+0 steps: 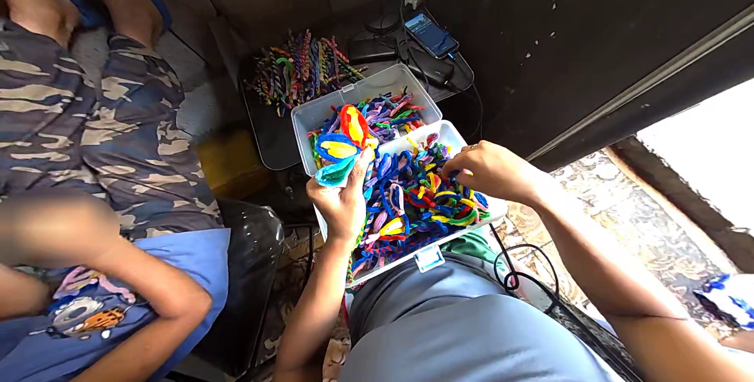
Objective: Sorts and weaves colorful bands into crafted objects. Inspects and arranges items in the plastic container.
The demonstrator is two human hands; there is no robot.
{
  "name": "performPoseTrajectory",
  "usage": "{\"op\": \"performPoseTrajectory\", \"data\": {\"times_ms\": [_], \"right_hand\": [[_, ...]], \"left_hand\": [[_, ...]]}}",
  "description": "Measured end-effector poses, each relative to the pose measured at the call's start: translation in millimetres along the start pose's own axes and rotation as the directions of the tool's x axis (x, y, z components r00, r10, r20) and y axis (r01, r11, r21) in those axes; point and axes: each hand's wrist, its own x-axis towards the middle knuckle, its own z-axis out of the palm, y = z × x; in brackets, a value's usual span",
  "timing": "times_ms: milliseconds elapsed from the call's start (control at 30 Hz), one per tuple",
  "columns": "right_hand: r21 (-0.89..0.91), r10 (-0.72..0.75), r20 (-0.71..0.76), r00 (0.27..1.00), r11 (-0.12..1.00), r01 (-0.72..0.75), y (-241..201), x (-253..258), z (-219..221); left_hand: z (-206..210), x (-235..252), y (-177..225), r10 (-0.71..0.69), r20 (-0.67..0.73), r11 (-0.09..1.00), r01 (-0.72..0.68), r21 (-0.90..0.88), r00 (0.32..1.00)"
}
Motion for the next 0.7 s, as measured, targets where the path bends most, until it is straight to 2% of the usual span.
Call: {"op": "performPoseTrajectory", "data": {"times_ms": [100, 233, 300, 400, 533, 700], "right_hand": [[0.147, -0.039, -0.278, 0.960, 0.986, 0.082, -1, 0, -13], [0.341, 0.046, -0.424, 0.905, 0.933, 0.112, -28, 3, -34], [0.348, 0.056, -0.541, 0.839, 0.923, 0.163, -45, 9, -31], [0.239, -0.019, -0.702, 0.712, 0.935, 0.260, -66, 24, -18], [0.294, -0.033, -0.712, 0.701, 0.893, 0.340, -80, 36, -12], [0.451, 0.030, -0.638, 0.770, 0.825, 0.341, -85, 38, -21]], "left_hand": [[-1, 0, -1, -0.023, 0.019, 1.000, 0.023, -0.003, 1.000], [3, -4, 1, -0.058, 0.052, 0.998, 0.059, -0.026, 0.997], [6, -7, 3, -0.070, 0.074, 0.997, 0.072, -0.029, 0.995], [9, -10, 7, -0.065, 0.075, 0.998, 0.064, 0.014, 0.995], [8, -9, 8, -0.062, 0.067, 0.998, 0.061, 0.018, 0.996], [7, -10, 7, -0.042, 0.074, 0.999, 0.041, 0.016, 0.996]]}}
